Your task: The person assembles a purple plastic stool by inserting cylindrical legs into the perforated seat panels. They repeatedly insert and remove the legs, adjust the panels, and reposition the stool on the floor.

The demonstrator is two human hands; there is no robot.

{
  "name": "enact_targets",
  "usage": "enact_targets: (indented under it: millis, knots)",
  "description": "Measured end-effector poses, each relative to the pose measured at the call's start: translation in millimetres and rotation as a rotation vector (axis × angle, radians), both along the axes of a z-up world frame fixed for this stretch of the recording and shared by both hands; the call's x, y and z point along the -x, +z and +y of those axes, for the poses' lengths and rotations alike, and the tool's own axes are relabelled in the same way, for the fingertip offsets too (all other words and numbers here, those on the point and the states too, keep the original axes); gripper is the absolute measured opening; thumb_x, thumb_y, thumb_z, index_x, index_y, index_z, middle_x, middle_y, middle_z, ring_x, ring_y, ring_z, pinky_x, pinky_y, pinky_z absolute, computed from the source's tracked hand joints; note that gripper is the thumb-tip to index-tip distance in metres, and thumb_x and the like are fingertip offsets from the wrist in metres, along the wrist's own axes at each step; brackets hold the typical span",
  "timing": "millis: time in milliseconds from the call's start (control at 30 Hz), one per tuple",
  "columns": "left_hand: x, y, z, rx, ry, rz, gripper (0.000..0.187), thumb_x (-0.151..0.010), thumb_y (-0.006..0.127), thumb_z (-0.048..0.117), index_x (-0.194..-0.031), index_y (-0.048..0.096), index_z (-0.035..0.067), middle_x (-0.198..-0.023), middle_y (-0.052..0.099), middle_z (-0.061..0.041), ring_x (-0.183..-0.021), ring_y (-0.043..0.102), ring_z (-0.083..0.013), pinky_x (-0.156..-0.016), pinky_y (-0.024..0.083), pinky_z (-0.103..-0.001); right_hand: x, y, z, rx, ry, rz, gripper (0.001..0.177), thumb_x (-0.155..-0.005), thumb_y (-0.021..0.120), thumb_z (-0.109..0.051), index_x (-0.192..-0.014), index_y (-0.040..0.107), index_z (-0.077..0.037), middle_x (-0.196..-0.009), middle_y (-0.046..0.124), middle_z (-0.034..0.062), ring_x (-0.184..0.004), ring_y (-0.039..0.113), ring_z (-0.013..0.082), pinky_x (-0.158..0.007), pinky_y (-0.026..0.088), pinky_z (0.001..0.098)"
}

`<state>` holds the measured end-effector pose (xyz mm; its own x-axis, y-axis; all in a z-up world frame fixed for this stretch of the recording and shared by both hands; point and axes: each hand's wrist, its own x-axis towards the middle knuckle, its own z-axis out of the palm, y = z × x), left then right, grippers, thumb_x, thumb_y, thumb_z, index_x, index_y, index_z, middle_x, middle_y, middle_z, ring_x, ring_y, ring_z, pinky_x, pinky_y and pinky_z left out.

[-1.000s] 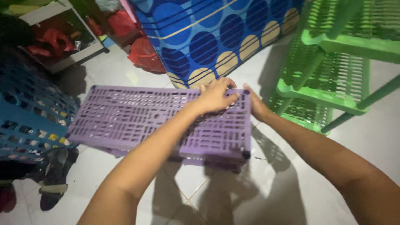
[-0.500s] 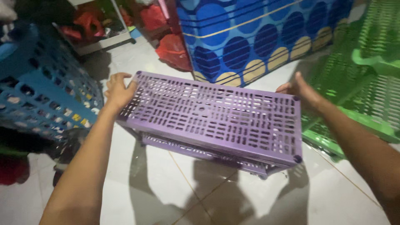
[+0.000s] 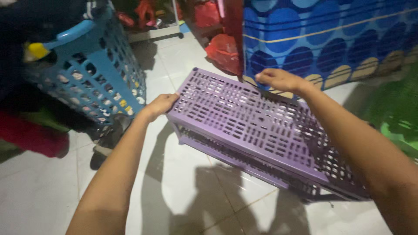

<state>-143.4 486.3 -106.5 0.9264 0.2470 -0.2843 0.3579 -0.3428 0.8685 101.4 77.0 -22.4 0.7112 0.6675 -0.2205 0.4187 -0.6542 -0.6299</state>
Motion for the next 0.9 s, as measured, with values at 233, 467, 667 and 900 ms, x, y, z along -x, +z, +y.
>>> enact_targets:
  millis: [233, 467, 667, 900]
  knots:
    - [60.3, -7.4, 24.9, 0.496, -0.028, 0.178, 0.039, -0.099, 0.042, 0.027, -0.113, 0.062, -0.004, -0.098, 0.073, -0.02, -0.073, 0.069, -0.0238, -0.068, 0.058, -0.037, 47.7, -15.8, 137.0, 0.088, 0.207, 0.019, 0.073, -0.097, 0.043, -0.068, -0.123, 0.07, -0.005, -0.121, 0.072, 0.0143, -0.113, 0.065, 0.0261, -0.099, 0.048, 0.0402]
    - [86.3, -54.3, 4.6, 0.162, -0.019, 0.046, 0.04, -0.098, 0.061, 0.029, -0.133, 0.057, 0.009, -0.126, 0.071, -0.012, -0.113, 0.067, -0.0186, -0.094, 0.051, -0.04, 124.3, -2.8, 207.7, 0.321, 0.225, 0.184, 0.093, -0.089, 0.033, -0.08, -0.116, 0.078, -0.003, -0.119, 0.075, 0.0188, -0.108, 0.073, 0.0331, -0.1, 0.053, 0.0438]
    - [54.7, -47.3, -20.5, -0.074, -0.114, -0.453, 0.083, -0.079, 0.085, 0.005, -0.15, 0.042, 0.008, -0.144, 0.052, -0.017, -0.135, 0.044, -0.0285, -0.11, 0.038, -0.041, 137.5, -1.1, 221.1, 0.316, 0.235, 0.095, 0.095, -0.091, 0.033, -0.082, -0.115, 0.079, -0.002, -0.117, 0.075, 0.0237, -0.109, 0.071, 0.0355, -0.102, 0.051, 0.0422]
    - [55.1, -13.8, -57.2, 0.508, 0.05, -0.34, 0.054, -0.093, 0.065, 0.007, -0.145, 0.052, 0.008, -0.133, 0.066, -0.01, -0.118, 0.064, -0.0197, -0.101, 0.054, -0.033, 152.2, -3.8, 228.4, 0.102, 0.269, 0.327, 0.071, -0.091, 0.046, -0.06, -0.118, 0.076, -0.002, -0.116, 0.076, 0.0209, -0.103, 0.073, 0.0302, -0.095, 0.054, 0.0391]
